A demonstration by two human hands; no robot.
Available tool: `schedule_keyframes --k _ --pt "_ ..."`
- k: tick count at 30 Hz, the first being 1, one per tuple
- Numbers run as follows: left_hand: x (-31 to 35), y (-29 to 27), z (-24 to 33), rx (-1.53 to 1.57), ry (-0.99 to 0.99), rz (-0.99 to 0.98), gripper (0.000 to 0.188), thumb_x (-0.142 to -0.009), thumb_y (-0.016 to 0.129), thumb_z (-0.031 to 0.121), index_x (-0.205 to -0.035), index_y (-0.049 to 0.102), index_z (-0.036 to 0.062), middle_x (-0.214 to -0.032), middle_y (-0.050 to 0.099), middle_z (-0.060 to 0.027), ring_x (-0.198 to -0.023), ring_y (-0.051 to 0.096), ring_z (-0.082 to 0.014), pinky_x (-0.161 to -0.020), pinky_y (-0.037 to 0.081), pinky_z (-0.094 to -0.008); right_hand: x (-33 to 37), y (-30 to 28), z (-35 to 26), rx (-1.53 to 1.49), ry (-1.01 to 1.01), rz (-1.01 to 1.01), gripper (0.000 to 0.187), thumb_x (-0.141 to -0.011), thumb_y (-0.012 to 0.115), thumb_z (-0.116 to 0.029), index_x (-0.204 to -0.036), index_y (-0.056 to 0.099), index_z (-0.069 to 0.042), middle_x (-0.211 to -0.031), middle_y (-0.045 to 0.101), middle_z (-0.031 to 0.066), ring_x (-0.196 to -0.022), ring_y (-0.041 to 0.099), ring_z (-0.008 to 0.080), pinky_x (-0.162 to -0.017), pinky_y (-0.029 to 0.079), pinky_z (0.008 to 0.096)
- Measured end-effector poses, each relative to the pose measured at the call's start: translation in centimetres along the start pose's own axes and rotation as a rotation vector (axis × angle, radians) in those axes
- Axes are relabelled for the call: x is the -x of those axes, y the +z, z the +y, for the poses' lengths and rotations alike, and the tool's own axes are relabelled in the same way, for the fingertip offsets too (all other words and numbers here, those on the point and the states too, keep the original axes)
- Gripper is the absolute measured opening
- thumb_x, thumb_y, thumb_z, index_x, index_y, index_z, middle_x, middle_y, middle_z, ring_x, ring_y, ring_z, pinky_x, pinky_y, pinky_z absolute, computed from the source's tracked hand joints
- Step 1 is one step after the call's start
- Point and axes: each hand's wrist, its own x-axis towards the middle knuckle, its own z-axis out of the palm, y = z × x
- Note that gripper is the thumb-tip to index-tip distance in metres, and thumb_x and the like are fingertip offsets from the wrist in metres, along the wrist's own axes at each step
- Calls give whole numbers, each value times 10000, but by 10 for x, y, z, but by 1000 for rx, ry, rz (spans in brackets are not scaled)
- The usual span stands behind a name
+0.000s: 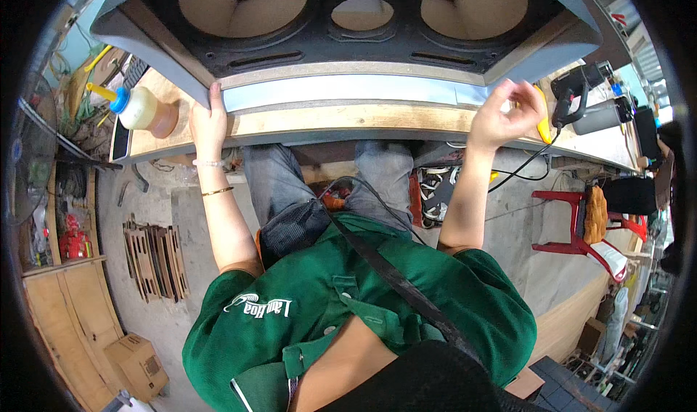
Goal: The person adjusts the headstrap, then positions a black speaker enclosure on a workbench. They use a yellow plastic scraper to smooth a seam along the enclosure's edge, then apply glue from a squeeze bottle along the same seam.
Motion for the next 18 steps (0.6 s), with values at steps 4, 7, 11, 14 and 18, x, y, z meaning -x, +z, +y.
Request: schedule_keyframes --k 4,7,11,14,18 --pt "0 0 1 33 59 46 461 -909 447 401 -973 612 -24 -890 621 -258 -876 593 -404 -776 447 -421 16 56 -61 -219 -75 -707 158 -785 666 -72 -942 655 -63 -841 639 82 -683 583 87 -573 465 215" --pt "1 -1 1 48 62 47 437 -909 456 384 -979 606 -20 -887 623 -251 -867 595 -401 -773 450 -418 27 84 -81 -126 441 -948 211 -838 627 -144 -1038 651 -82 -590 600 58 -492 535 48 -491 430 183" --pt "1 -2 2 -5 -48 7 408 -907 467 360 -966 607 -19 -897 622 -244 -877 586 -402 -774 447 -424 26 98 -85 -167 606 -978 256 -853 617 -201 -1082 643 -91 -517 575 45 -438 517 42 -450 415 192" --pt "1 -3 2 3 30 38 505 -912 438 429 -951 609 -45 -864 618 -268 -856 598 -402 -739 449 -420 22 101 -87 -232 746 -972 251 -855 609 -226 -1042 656 -66 -513 590 47 -433 531 46 -432 420 207" --pt "0 -3 2 -4 45 47 538 -916 429 446 -927 611 -59 -838 618 -279 -841 604 -409 -719 451 -418 21 105 -90 -270 760 -938 246 -851 608 -203 -1035 651 -46 -522 598 59 -440 542 56 -435 421 205"
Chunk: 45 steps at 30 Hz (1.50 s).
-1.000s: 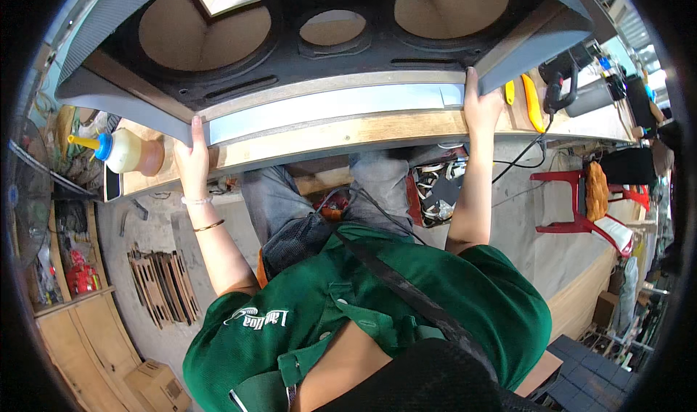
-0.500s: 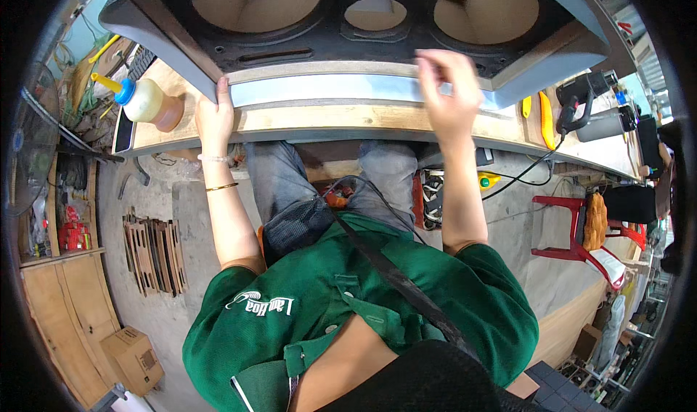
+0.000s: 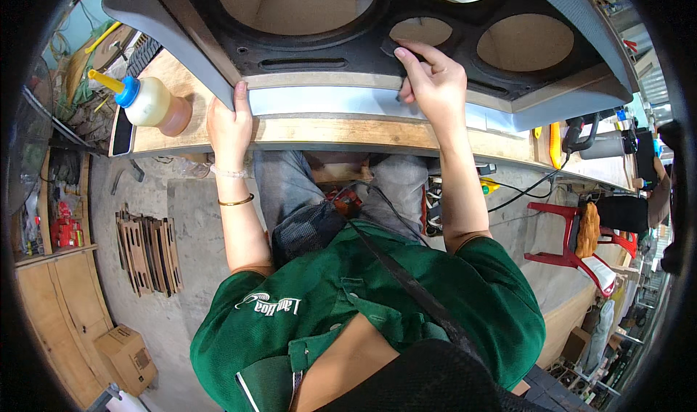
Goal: The person adjusts the headstrap, then positions a black speaker enclosure on a workbench. They use a yellow plastic scraper to smooth a seam along the enclosure's edge, then apply glue from a squeeze bottle along the same seam.
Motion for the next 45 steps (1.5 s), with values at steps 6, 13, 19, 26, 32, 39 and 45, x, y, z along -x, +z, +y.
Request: schedule_keyframes --k 6,13,19,26,32,39,45 --pt "1 -1 2 20 6 -1 519 -922 424 428 -902 618 -53 -828 621 -271 -822 609 -406 -713 454 -420 5 7 15 345 -390 218 210 -809 660 -192 -1000 654 -105 -582 628 42 -481 606 113 -457 441 213" --pt "1 -4 5 -34 -59 -69 404 -907 474 341 -956 606 -38 -889 621 -243 -850 589 -401 -753 451 -423 -3 10 30 531 -793 381 118 -761 687 -149 -869 655 -113 -614 631 33 -502 611 141 -453 445 235" --pt "1 -3 4 -43 -70 -63 421 -910 466 350 -936 610 -45 -865 621 -251 -837 592 -403 -745 450 -429 -4 9 36 555 -756 425 103 -754 692 -138 -838 643 -104 -589 615 18 -461 585 140 -430 422 239" --pt "1 -2 3 23 -29 -43 422 -911 464 351 -920 612 -44 -827 620 -257 -800 596 -412 -720 456 -428 -3 7 32 537 -756 363 136 -754 696 -162 -866 640 -109 -624 630 8 -473 591 145 -440 423 241" --pt "1 -2 4 16 -34 -36 433 -913 455 368 -946 616 -33 -850 622 -254 -820 596 -407 -733 455 -428 -1 10 26 517 -779 376 106 -751 689 -94 -847 653 -70 -729 649 43 -586 626 127 -517 460 218" --pt "1 -3 6 3 -42 -43 443 -911 457 384 -959 613 -28 -874 623 -250 -838 596 -403 -745 457 -423 -2 5 21 644 -792 327 147 -734 695 -169 -829 595 -119 -682 636 -8 -482 585 154 -445 424 251" --pt "1 -3 5 9 -12 -29 450 -914 452 387 -953 610 -33 -877 623 -247 -844 598 -397 -745 457 -425 -4 5 18 779 -809 318 150 -747 682 -166 -827 563 -122 -652 617 -19 -449 552 154 -435 412 254"
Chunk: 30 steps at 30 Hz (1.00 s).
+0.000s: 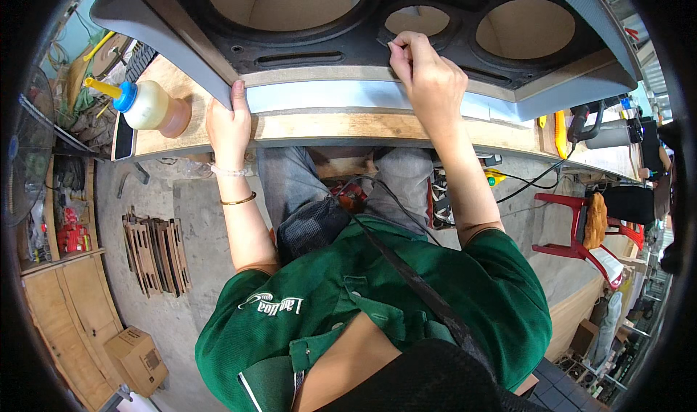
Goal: The person adjusts the headstrap, then positions a black speaker enclosure on a workbench. They use a yellow plastic scraper to smooth a seam along the enclosure's edge, then apply glue from a squeeze bottle along the same seam.
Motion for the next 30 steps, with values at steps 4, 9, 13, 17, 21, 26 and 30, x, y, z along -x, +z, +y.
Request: schedule_keyframes --k 4,9,13,17,21,26,30 --pt "0 0 -2 -20 -41 -48 451 -914 452 388 -953 608 -34 -879 622 -247 -850 597 -395 -745 456 -426 -1 3 1 11 -37 -8 134 -784 664 -167 -853 564 -110 -591 570 4 -460 544 171 -449 409 270" --pt "-2 0 -6 -24 -54 -57 442 -912 459 381 -957 604 -34 -879 621 -246 -845 596 -394 -743 456 -426 0 5 2 5 -49 -23 177 -760 660 -115 -858 518 -77 -585 565 19 -485 562 168 -467 420 290" --pt "-1 1 -5 -7 -14 -30 433 -913 460 374 -955 603 -32 -881 619 -248 -845 593 -397 -741 455 -424 3 0 4 -79 109 -2 169 -788 642 -107 -888 512 -70 -587 564 50 -526 590 216 -488 443 326" --pt "-1 0 -2 -21 -30 -26 425 -916 457 367 -950 603 -31 -879 618 -250 -837 592 -400 -734 454 -423 9 -9 5 -235 283 -84 140 -847 613 -136 -950 549 -66 -646 574 48 -547 559 145 -555 461 266" --pt "0 0 -1 -28 -37 -30 439 -916 458 363 -906 610 -48 -839 617 -255 -809 598 -399 -715 453 -424 12 -22 7 -311 300 -95 127 -816 629 -90 -910 556 -45 -727 587 58 -623 581 144 -587 472 265" --pt "-1 2 -3 -1 -55 -50 498 -927 433 407 -981 582 -65 -898 613 -266 -876 600 -381 -749 447 -400 15 -43 12 -397 201 -66 130 -755 650 -24 -850 562 -32 -835 577 75 -714 606 182 -641 490 277" --pt "-1 4 -4 -3 -9 23 475 -913 465 382 -881 611 -68 -841 613 -275 -804 598 -417 -715 455 -428 9 -26 10 -371 126 -40 161 -746 676 -34 -889 604 -15 -809 612 74 -712 608 147 -654 490 249"
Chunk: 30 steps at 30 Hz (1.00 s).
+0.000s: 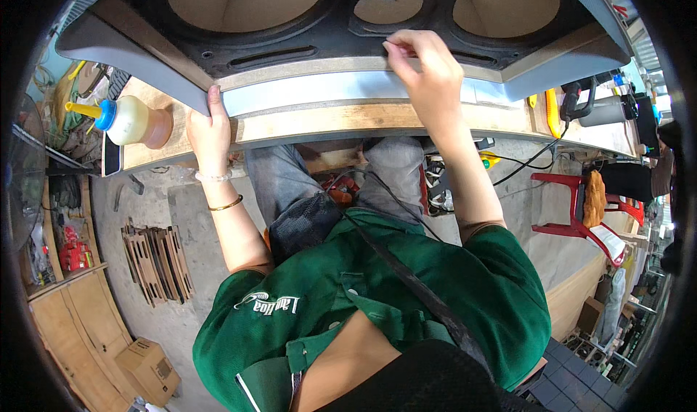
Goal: The person adjusts the headstrap, then positions a black speaker enclosure on a workbench. They use a yellow plastic scraper to smooth a seam along the enclosure's edge, then apply glue from a squeeze bottle along the same seam.
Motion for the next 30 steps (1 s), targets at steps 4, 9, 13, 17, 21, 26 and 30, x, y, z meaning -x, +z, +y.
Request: schedule_keyframes --k 4,9,13,17,21,26,30 --pt "1 -2 0 7 -51 -76 500 -930 431 405 -993 581 -67 -926 613 -261 -883 590 -373 -788 442 -381 -6 20 0 -1 72 41 190 -723 690 -26 -902 628 -18 -786 615 78 -668 613 143 -629 500 240" --pt "1 -3 2 22 -81 -85 463 -932 442 372 -1014 582 -61 -962 618 -243 -923 588 -353 -812 435 -374 -11 20 -4 62 144 -36 138 -733 677 -36 -852 608 -21 -763 594 92 -656 615 179 -608 498 268" --pt "1 -3 3 15 -113 -113 445 -930 450 356 -1023 584 -58 -988 617 -241 -952 584 -358 -823 433 -375 -15 18 -10 209 100 -66 117 -766 646 -54 -862 582 -32 -806 579 119 -699 599 271 -615 483 339" --pt "0 -4 3 21 -80 -103 447 -929 450 356 -1036 583 -57 -1003 615 -243 -966 582 -362 -826 434 -376 -17 19 -17 314 62 -99 113 -794 614 -72 -882 550 -44 -841 558 126 -754 580 311 -625 472 379" --pt "0 -2 2 10 -75 -86 448 -928 451 362 -1042 586 -50 -1009 614 -243 -968 578 -369 -827 434 -376 -18 16 -20 406 42 -178 123 -808 591 -93 -907 528 -53 -868 544 119 -782 579 309 -637 478 389" --pt "0 -1 0 -26 -53 -71 444 -929 446 365 -1038 593 -40 -1000 615 -241 -964 574 -380 -825 436 -378 -20 16 -20 453 28 -215 118 -806 575 -88 -897 516 -40 -869 537 124 -789 580 309 -647 488 390" --pt "0 0 0 -4 16 -17 441 -908 473 368 -919 627 -44 -882 620 -263 -852 596 -408 -735 454 -429 -21 17 -18 416 45 -214 111 -806 568 -89 -882 513 -30 -860 539 141 -791 581 320 -647 491 395"
